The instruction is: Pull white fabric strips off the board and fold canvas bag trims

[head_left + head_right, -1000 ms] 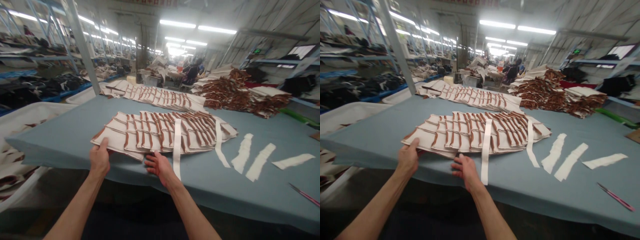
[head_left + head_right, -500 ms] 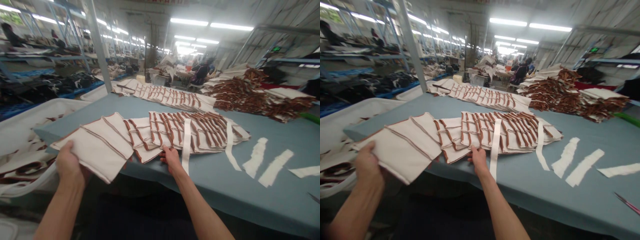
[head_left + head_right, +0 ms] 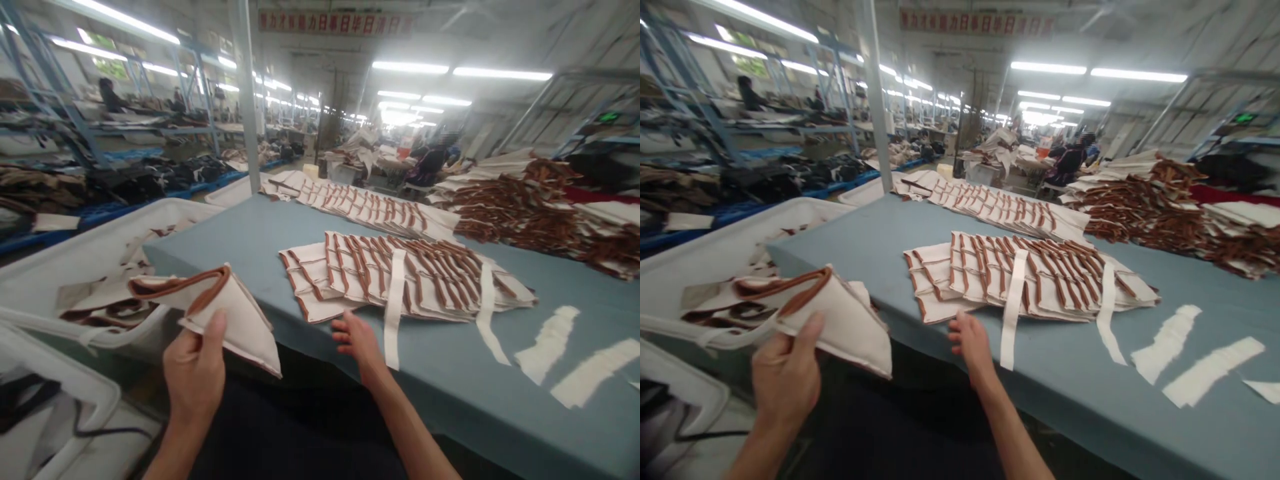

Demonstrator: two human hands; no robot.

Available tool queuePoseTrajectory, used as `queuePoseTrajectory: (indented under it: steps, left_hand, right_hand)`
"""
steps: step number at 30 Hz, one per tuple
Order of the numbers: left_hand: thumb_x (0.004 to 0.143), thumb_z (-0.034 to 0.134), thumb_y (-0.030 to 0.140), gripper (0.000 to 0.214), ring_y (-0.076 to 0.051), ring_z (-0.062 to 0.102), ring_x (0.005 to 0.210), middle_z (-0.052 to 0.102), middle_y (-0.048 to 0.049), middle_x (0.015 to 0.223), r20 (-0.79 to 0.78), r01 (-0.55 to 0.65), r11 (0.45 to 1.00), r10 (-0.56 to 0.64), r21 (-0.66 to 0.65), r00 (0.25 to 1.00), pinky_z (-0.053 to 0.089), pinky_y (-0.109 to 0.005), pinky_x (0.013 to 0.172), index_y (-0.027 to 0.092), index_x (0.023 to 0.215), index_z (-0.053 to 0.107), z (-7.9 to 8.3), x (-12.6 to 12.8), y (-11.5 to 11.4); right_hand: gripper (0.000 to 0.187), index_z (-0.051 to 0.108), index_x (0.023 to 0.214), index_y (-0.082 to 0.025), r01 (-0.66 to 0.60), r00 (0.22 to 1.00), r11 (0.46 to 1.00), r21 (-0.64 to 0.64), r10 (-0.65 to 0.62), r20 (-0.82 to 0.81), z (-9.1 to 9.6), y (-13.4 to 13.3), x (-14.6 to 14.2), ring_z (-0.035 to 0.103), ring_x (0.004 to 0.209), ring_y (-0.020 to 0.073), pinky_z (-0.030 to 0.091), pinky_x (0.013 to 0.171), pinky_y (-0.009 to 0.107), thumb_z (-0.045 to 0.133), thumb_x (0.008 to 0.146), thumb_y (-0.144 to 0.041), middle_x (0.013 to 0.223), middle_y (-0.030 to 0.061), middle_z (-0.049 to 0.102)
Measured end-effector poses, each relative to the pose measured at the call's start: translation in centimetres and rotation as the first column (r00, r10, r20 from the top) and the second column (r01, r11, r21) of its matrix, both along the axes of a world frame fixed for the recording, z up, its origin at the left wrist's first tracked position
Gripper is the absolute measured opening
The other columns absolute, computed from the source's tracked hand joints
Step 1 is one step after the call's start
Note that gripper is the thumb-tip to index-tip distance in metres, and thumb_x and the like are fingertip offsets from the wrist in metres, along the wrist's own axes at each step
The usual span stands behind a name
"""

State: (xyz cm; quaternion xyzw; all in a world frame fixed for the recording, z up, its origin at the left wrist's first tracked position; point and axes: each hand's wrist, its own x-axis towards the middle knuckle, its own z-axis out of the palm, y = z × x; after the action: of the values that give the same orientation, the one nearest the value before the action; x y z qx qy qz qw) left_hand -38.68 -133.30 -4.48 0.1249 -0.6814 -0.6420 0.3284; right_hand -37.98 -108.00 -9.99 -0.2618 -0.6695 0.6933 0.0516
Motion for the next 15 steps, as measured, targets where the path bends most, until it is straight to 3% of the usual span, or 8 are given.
queuePoseTrajectory:
  steps: [2,3,4,5,7,8,12,15]
  left_hand:
    - [0.083,0.085,0.047,0.032,-0.036,0.084,0.102,0.090,-0.0067,0.095,0.014,0.037,0.995,-0.036,-0.096,0.999,0.066,-0.045,0.107,0.018,0.094,0.088,-0.3,2.5,1.2]
    - [0.086,0.083,0.049,0.032,-0.034,0.085,0.096,0.091,-0.0070,0.094,0.006,0.054,0.984,-0.054,-0.168,0.999,0.069,-0.042,0.097,0.018,0.094,0.088,-0.4,3.6,1.9]
    - [0.090,0.080,0.049,0.032,-0.033,0.086,0.091,0.091,-0.0072,0.095,-0.002,0.076,0.969,-0.079,-0.236,0.997,0.070,-0.038,0.088,0.018,0.095,0.088,-0.5,4.6,2.7]
    - [0.094,0.076,0.048,0.032,-0.031,0.087,0.087,0.092,-0.0076,0.096,-0.019,0.095,0.949,-0.106,-0.302,0.994,0.070,-0.035,0.082,0.018,0.095,0.088,-0.7,5.5,3.5]
    - [0.102,0.071,0.042,0.030,-0.029,0.088,0.086,0.092,-0.0092,0.102,-0.077,0.120,0.901,-0.166,-0.417,0.983,0.071,-0.032,0.079,0.018,0.098,0.088,-0.8,7.2,5.1]
    - [0.104,0.070,0.039,0.028,-0.029,0.089,0.088,0.092,-0.0103,0.106,-0.111,0.122,0.880,-0.193,-0.458,0.975,0.071,-0.032,0.082,0.017,0.103,0.087,-0.9,8.1,5.8]
    - [0.108,0.068,0.038,0.026,-0.030,0.088,0.104,0.090,-0.0121,0.118,-0.159,0.203,0.764,-0.371,-0.612,0.915,0.072,-0.034,0.095,0.019,0.121,0.081,-1.4,11.2,5.9]
    - [0.109,0.066,0.038,0.022,-0.027,0.086,0.108,0.087,-0.0088,0.120,-0.094,0.323,0.735,-0.463,-0.596,0.881,0.071,-0.034,0.097,0.025,0.124,0.076,-2.1,12.8,4.4]
  right_hand:
    - [0.062,0.075,0.133,-0.022,-0.046,0.992,0.988,0.149,0.063,-0.112,-0.6,-3.0,4.9,0.077,0.115,0.0314,0.067,0.093,0.039,0.098,0.078,-0.039,0.133,0.0124,0.081]
    - [0.073,0.070,0.146,-0.023,-0.036,0.934,0.906,0.422,0.181,-0.309,-0.8,-4.6,7.1,0.074,0.129,0.0341,0.065,0.107,0.045,0.095,0.079,-0.037,0.146,0.0137,0.076]
    - [0.079,0.065,0.153,-0.022,0.053,0.823,0.763,0.645,0.332,-0.460,-1.0,-5.9,8.8,0.071,0.136,0.0388,0.062,0.113,0.053,0.092,0.080,-0.037,0.153,0.0172,0.072]
    - [0.078,0.061,0.156,-0.020,0.180,0.731,0.620,0.764,0.434,-0.526,-0.9,-7.0,10.0,0.069,0.139,0.0402,0.062,0.113,0.056,0.087,0.084,-0.033,0.155,0.0195,0.070]
    - [0.064,0.058,0.154,-0.016,0.380,0.672,0.455,0.805,0.462,-0.579,-0.1,-7.7,10.9,0.075,0.130,0.0360,0.066,0.105,0.051,0.074,0.092,-0.020,0.144,0.0218,0.075]
    - [0.055,0.059,0.151,-0.016,0.436,0.661,0.422,0.795,0.450,-0.601,0.5,-7.4,10.8,0.078,0.120,0.0333,0.068,0.098,0.048,0.069,0.097,-0.018,0.133,0.0207,0.079]
    - [0.024,0.065,0.133,-0.019,0.360,0.593,0.483,0.799,0.542,-0.595,3.7,-3.4,10.3,0.081,0.084,0.0235,0.065,0.071,0.035,0.052,0.113,-0.024,0.100,0.0111,0.082]
    - [0.025,0.068,0.117,-0.021,0.219,0.554,0.532,0.818,0.622,-0.553,5.0,-0.6,11.6,0.076,0.072,0.0192,0.057,0.063,0.031,0.046,0.119,-0.032,0.088,0.0067,0.080]
